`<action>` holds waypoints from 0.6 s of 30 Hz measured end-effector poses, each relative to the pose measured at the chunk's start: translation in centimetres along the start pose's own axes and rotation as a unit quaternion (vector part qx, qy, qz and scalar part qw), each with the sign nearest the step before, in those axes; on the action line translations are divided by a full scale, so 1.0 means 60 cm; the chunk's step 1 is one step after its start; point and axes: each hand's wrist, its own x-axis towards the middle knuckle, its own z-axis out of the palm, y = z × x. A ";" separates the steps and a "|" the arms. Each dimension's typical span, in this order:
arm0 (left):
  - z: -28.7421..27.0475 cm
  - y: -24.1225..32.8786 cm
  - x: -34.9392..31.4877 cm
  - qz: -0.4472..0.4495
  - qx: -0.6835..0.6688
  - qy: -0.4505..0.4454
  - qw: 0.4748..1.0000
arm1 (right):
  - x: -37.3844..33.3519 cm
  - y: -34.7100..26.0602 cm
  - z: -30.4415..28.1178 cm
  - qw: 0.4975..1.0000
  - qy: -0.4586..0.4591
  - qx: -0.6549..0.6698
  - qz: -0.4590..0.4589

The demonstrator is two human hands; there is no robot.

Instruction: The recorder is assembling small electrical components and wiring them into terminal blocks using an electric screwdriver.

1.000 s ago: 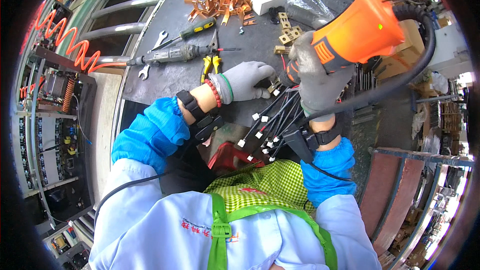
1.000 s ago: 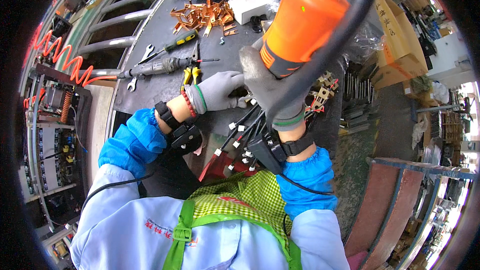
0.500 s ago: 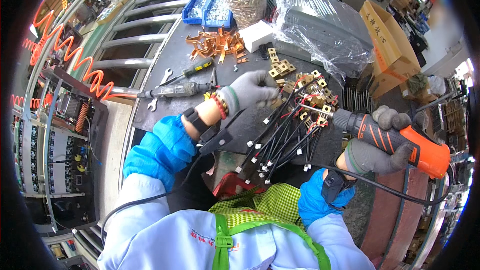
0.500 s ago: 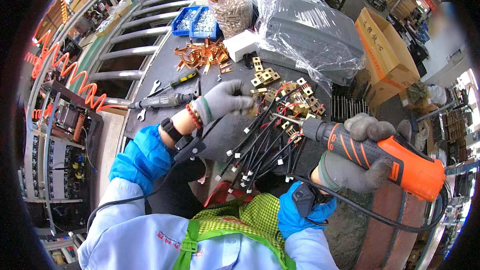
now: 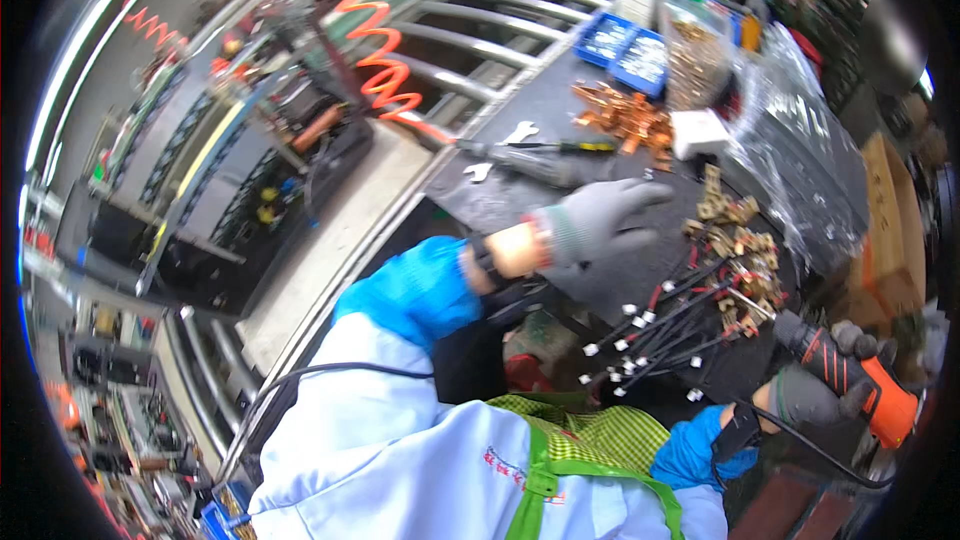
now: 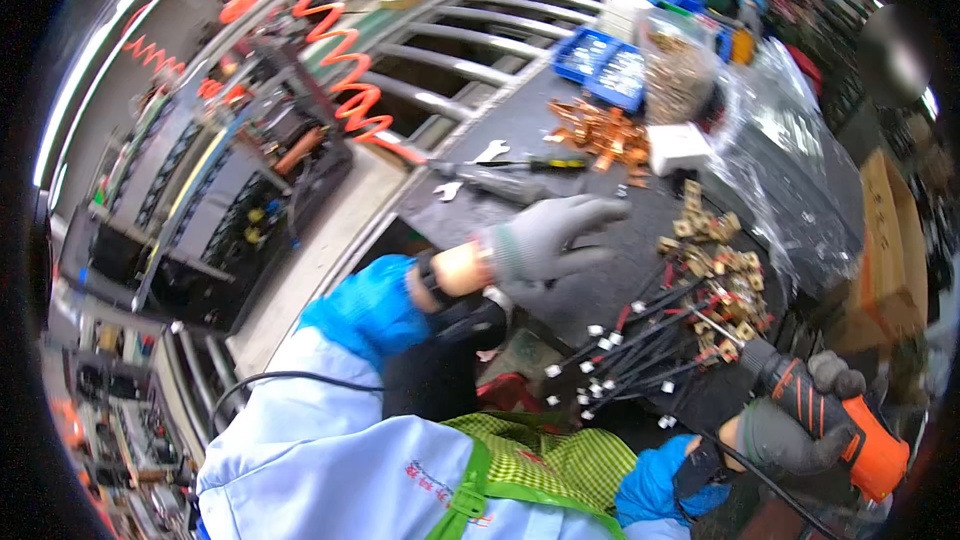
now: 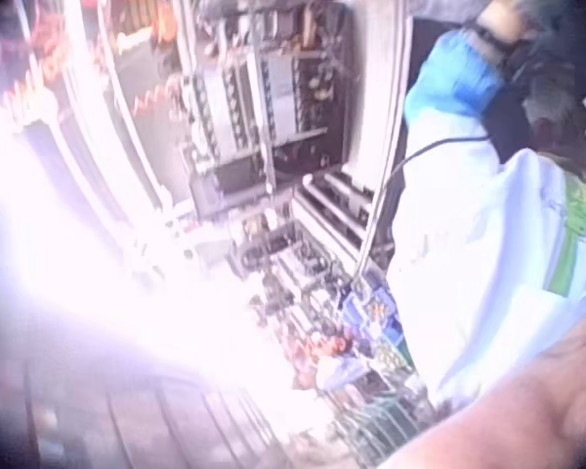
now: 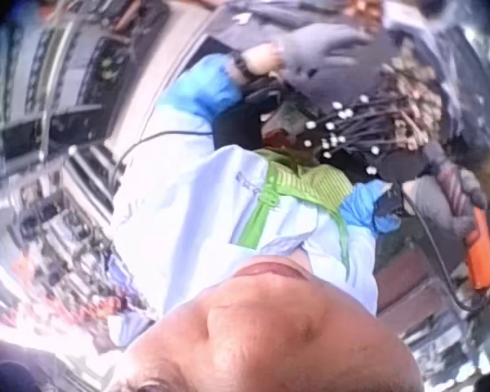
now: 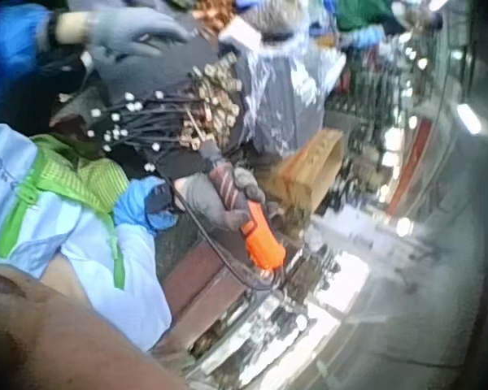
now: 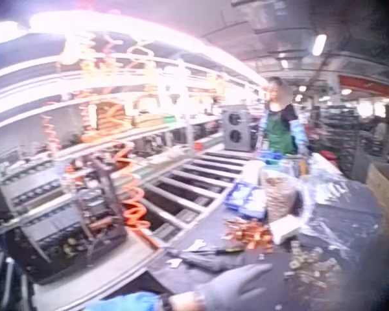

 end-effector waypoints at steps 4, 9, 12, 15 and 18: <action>-0.227 0.027 -0.315 -0.264 0.099 -0.059 0.958 | -0.035 0.002 0.016 0.997 -0.059 0.018 0.035; -0.457 0.140 -0.704 -0.811 0.221 -0.228 0.491 | -0.099 0.030 0.066 0.955 -0.232 0.094 0.159; -0.512 0.164 -0.875 -0.826 0.270 -0.055 0.492 | -0.142 0.076 0.135 0.862 -0.364 -0.092 0.340; -0.485 0.123 -0.970 -0.700 0.342 0.195 0.595 | -0.192 0.151 0.226 0.722 -0.551 -0.170 0.383; -0.459 0.089 -1.018 -0.705 0.317 0.227 0.592 | -0.249 0.247 0.306 0.612 -0.731 -0.220 0.207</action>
